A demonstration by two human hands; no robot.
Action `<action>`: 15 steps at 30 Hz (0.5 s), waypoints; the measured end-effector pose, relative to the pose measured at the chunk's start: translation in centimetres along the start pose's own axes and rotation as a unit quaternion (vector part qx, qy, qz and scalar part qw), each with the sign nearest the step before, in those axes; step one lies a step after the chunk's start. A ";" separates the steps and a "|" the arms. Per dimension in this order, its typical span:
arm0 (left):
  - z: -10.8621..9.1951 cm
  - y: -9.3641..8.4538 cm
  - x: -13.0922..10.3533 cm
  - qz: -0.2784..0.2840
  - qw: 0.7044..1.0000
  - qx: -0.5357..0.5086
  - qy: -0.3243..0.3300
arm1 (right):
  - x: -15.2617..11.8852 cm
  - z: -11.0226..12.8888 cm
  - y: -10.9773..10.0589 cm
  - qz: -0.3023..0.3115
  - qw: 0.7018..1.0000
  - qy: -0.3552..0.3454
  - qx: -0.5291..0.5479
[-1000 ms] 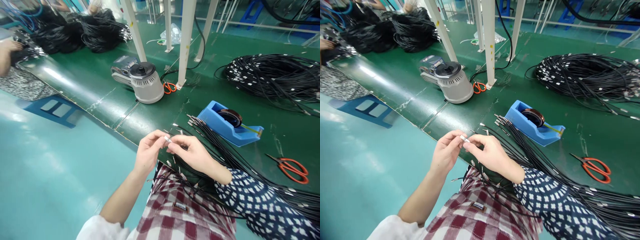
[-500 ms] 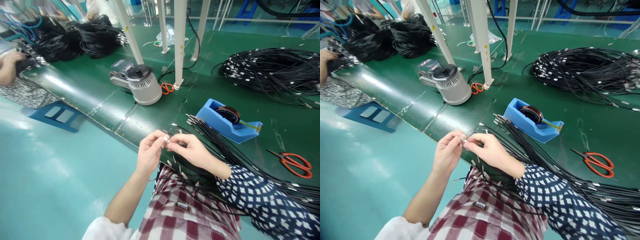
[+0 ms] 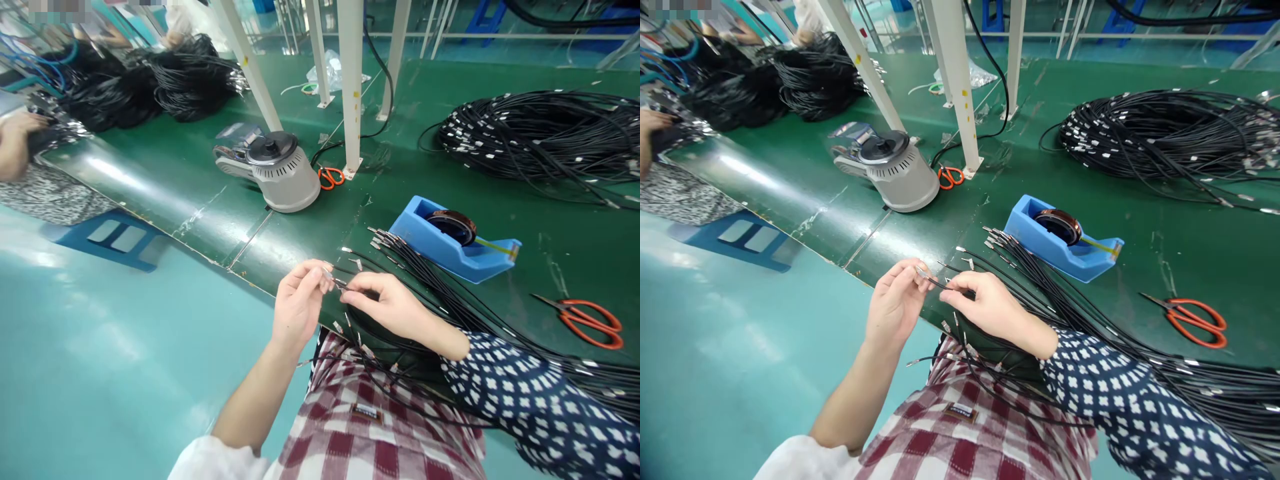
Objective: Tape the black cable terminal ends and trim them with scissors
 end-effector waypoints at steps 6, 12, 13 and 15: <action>-0.1 0.6 -0.3 0.026 1.000 -0.009 -0.013 | -3.2 -0.7 -0.9 -0.009 0.986 -0.028 -0.162; -0.1 0.5 -0.4 0.072 0.997 0.022 -0.033 | -12.5 -4.7 -14.7 -0.267 0.896 0.068 -0.348; -0.1 0.4 -0.4 0.069 0.997 0.026 -0.027 | -15.0 -6.3 -17.8 -0.309 0.858 0.133 -0.389; -0.5 0.7 -0.3 0.063 0.997 0.037 -0.013 | -19.8 -9.4 -22.3 -0.338 0.795 0.239 -0.443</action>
Point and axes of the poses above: each hand's wrist, its own x-axis towards the middle knuckle, its own y-axis out of the palm, z = x × y, the point moved 10 cm from there along x, towards the middle knuckle, and after that the axes turned 7 degrees about y, right-handed, at the moved point
